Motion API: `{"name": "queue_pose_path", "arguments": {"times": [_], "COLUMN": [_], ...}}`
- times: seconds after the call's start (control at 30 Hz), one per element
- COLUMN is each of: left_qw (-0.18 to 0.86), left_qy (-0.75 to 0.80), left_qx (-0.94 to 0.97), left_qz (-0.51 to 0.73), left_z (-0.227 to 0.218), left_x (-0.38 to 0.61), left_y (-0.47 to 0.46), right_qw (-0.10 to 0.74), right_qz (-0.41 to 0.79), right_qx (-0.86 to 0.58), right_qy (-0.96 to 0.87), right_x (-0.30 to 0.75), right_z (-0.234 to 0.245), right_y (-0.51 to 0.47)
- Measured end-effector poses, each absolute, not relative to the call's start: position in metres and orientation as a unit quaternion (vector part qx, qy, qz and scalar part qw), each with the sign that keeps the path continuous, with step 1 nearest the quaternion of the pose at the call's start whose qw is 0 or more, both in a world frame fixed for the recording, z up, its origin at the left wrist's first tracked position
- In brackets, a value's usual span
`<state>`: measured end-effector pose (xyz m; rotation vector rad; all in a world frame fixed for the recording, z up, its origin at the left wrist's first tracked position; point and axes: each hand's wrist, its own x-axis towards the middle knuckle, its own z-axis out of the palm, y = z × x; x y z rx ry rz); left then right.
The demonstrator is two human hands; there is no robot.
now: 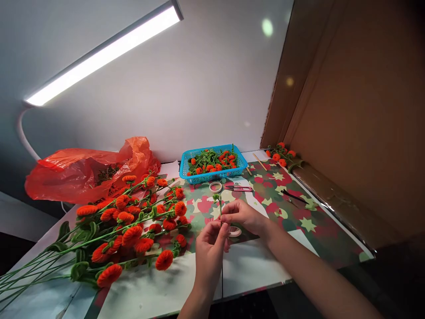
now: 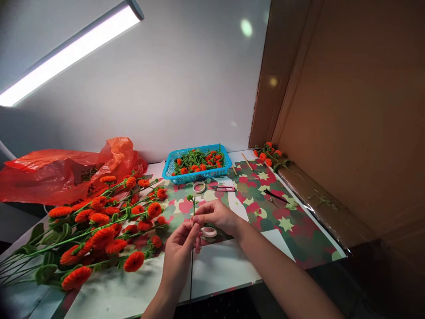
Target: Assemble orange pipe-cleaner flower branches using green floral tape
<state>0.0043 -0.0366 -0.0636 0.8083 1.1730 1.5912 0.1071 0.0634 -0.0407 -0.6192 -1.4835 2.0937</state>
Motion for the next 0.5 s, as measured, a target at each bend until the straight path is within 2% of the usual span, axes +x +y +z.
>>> {"name": "queue_pose_path", "arguments": {"times": [0.37,0.5], "left_qw": [0.442,0.421], "left_qy": [0.519,0.536], "left_qx": [0.311,0.303], "left_qz": [0.662,0.666], "left_z": [-0.0612,-0.0587], "left_x": [0.0077,0.0096], "left_y": [-0.0380,-0.0376], "right_qw": [0.263,0.303], "right_qz": [0.687,0.604], "right_qx": [-0.250,-0.281], "right_qy": [-0.630,-0.682], "right_x": [0.1131,0.1155], "right_z": [-0.0405,-0.0351], "right_y": [0.0674,0.0687]}}
